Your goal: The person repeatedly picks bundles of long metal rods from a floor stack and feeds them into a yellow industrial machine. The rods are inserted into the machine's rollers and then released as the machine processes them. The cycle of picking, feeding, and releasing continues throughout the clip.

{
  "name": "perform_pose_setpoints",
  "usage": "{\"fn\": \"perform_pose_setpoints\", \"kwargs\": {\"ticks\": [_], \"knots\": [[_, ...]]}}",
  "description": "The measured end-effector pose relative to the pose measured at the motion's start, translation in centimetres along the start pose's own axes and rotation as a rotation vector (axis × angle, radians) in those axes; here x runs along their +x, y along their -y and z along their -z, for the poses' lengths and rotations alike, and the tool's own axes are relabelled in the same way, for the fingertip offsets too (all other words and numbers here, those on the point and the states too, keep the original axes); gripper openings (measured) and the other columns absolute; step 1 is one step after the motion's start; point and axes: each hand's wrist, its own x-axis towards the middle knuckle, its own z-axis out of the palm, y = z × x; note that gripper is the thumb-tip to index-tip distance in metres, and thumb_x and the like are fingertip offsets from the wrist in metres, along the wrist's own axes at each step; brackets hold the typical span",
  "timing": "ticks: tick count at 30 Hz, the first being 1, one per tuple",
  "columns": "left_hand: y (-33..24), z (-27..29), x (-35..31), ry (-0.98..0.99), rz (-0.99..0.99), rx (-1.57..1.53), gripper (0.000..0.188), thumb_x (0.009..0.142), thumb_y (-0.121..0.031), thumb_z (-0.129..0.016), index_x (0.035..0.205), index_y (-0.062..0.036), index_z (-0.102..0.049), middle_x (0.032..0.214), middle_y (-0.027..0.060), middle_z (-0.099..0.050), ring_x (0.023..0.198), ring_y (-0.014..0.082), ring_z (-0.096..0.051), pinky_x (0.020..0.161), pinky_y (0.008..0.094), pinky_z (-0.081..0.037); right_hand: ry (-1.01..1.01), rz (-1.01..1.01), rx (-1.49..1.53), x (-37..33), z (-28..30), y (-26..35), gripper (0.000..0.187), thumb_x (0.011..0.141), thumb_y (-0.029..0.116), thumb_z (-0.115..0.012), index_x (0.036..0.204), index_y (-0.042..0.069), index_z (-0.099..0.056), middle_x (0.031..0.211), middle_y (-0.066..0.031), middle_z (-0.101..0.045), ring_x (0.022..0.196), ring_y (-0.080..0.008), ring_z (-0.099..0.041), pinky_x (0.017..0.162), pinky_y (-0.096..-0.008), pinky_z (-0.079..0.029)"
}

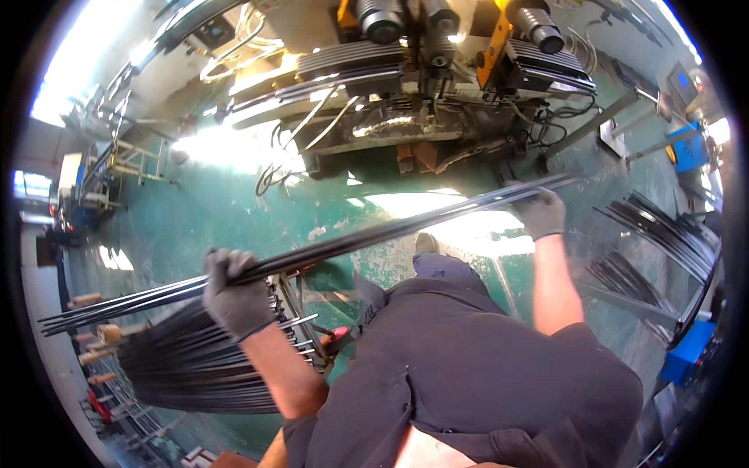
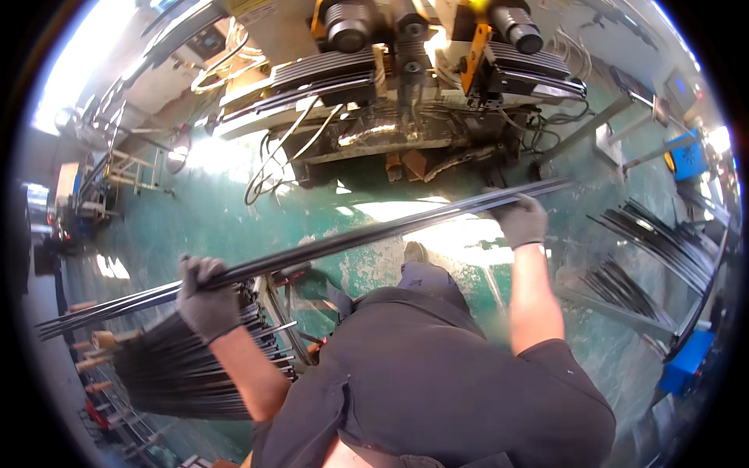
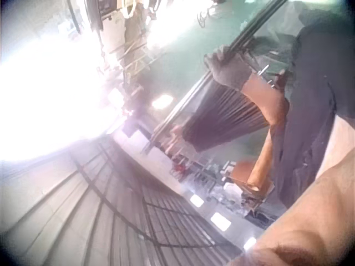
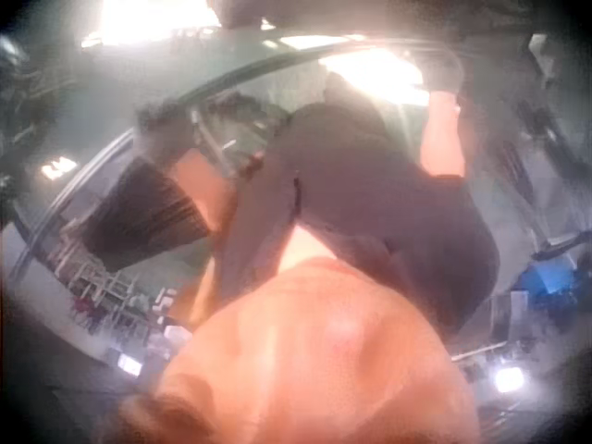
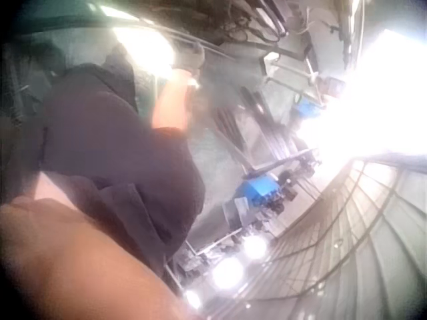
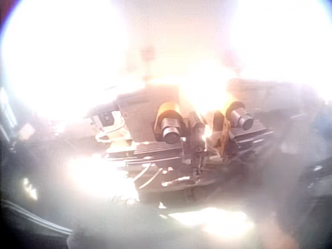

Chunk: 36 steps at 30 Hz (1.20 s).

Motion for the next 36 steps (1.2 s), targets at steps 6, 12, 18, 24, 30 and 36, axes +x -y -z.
{"fn": "perform_pose_setpoints", "kwargs": {"ticks": [6,12,18,24,30,36], "knots": [[10.5,-9.1,5.0,0.161,0.218,0.099,0.021,0.103,-0.014,-0.069,0.122,-0.0062,-0.064,0.097,0.0082,-0.066,0.088,0.0248,-0.061,0.110,0.0541,-0.048,-0.110,0.022,0.324,7.9,-3.1,-3.5,0.019,0.104,0.001,-0.052,0.118,-0.008,-0.061,0.117,-0.0201,-0.067,0.117,-0.0357,-0.065,0.112,-0.0547,-0.052],[11.3,-12.2,12.1,0.295,0.247,0.148,0.025,0.104,-0.018,-0.067,0.126,-0.0065,-0.063,0.106,0.0083,-0.065,0.097,0.0268,-0.063,0.116,0.0577,-0.043,-0.109,0.276,0.289,8.1,-11.2,-1.1,0.016,0.105,0.004,-0.058,0.119,-0.004,-0.063,0.115,-0.0170,-0.070,0.113,-0.0325,-0.067,0.106,-0.0506,-0.056],[8.6,-11.2,21.4,0.583,0.390,-0.084,0.038,0.108,-0.021,-0.059,0.137,0.0030,-0.058,0.121,0.0144,-0.064,0.114,0.0318,-0.062,0.120,0.0579,-0.038,-0.238,0.494,0.104,10.9,-14.9,1.8,0.015,0.105,0.009,-0.063,0.116,-0.001,-0.067,0.105,-0.0130,-0.073,0.100,-0.0275,-0.070,0.095,-0.0409,-0.061],[2.5,-2.5,35.3,0.384,0.220,0.158,0.040,0.105,-0.018,-0.062,0.138,0.0050,-0.058,0.123,0.0156,-0.070,0.122,0.0290,-0.064,0.116,0.0499,-0.046,-0.430,0.692,-0.092,13.7,-21.4,3.7,0.021,0.106,0.020,-0.067,0.108,0.000,-0.074,0.098,-0.0099,-0.074,0.091,-0.0223,-0.072,0.081,-0.0351,-0.059],[7.6,2.0,42.7,0.143,0.371,0.174,0.026,0.104,-0.016,-0.065,0.123,0.0028,-0.070,0.119,0.0159,-0.075,0.114,0.0298,-0.070,0.105,0.0458,-0.056,-0.340,0.756,-0.099,19.6,-26.0,0.2,0.020,0.104,0.016,-0.068,0.117,0.002,-0.074,0.106,-0.0073,-0.077,0.095,-0.0210,-0.073,0.086,-0.0360,-0.060],[14.5,1.7,43.5,0.377,0.307,0.534,0.027,0.107,-0.001,-0.056,0.131,0.0082,-0.062,0.126,0.0176,-0.070,0.119,0.0250,-0.067,0.107,0.0384,-0.055,-0.299,0.633,0.122,23.8,-28.7,-0.1,0.022,0.104,0.011,-0.064,0.118,-0.005,-0.072,0.104,-0.0151,-0.075,0.088,-0.0258,-0.074,0.081,-0.0393,-0.062]]}}
